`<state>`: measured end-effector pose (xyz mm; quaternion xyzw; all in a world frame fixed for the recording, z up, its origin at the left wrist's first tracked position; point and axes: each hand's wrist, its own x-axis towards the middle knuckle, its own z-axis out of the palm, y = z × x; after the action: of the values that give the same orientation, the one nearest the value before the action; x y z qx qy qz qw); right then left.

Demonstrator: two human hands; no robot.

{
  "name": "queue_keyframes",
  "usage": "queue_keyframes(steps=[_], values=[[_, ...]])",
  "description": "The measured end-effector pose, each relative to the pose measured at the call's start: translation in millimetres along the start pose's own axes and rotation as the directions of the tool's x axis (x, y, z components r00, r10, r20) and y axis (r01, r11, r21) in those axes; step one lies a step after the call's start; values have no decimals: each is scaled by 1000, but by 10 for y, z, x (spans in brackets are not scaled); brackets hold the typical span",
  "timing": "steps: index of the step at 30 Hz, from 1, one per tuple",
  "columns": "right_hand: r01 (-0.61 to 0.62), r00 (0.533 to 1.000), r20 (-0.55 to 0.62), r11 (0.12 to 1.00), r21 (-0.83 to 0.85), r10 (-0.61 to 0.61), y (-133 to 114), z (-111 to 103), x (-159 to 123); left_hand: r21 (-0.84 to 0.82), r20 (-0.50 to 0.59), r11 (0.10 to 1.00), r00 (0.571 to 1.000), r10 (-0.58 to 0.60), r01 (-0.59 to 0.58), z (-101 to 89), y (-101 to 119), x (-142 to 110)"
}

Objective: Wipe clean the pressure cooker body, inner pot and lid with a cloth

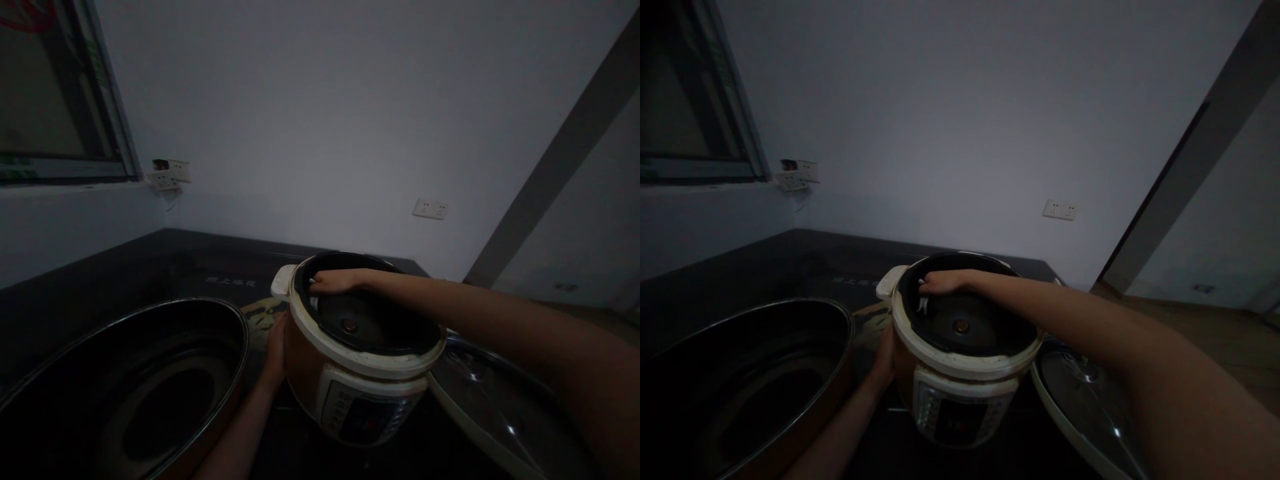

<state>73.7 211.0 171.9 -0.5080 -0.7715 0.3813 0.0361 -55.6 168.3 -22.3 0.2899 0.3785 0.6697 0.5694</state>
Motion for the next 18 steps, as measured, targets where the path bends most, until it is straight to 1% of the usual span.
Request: queue_keyframes(steps=[2, 4, 7, 10, 13, 15, 18], values=[[20, 1000, 7, 999, -29, -19, -9, 6, 6, -12, -10, 1000, 1000, -7, 7, -7, 3, -9], [3, 1000, -21, 999, -44, -4, 47, -38, 1, -19, -16, 1000, 1000, -9, 9, -9, 10, -33], [-78, 993, -89, 996, -42, 74, 230, -175, -48, -16, -17, 1000, 1000, -10, 10, -6, 29, -72], [-180, 975, -137, 983, -25, 175, 443, -308, -161, -9, -21, 1000, 1000, -9, 9, -1, 43, -82], [-245, 957, -165, 969, -28, 237, 565, -363, -271, -14, -13, 1000, 1000, -19, 19, 4, 39, -62], [-246, 956, -177, 968, -57, 233, 556, -360, -291, -23, -6, 999, 1000, -27, 27, 4, 29, -47], [-168, 971, -198, 975, -146, 137, 404, -331, -226, -29, -4, 999, 1000, -30, 30, -8, 9, -35]])
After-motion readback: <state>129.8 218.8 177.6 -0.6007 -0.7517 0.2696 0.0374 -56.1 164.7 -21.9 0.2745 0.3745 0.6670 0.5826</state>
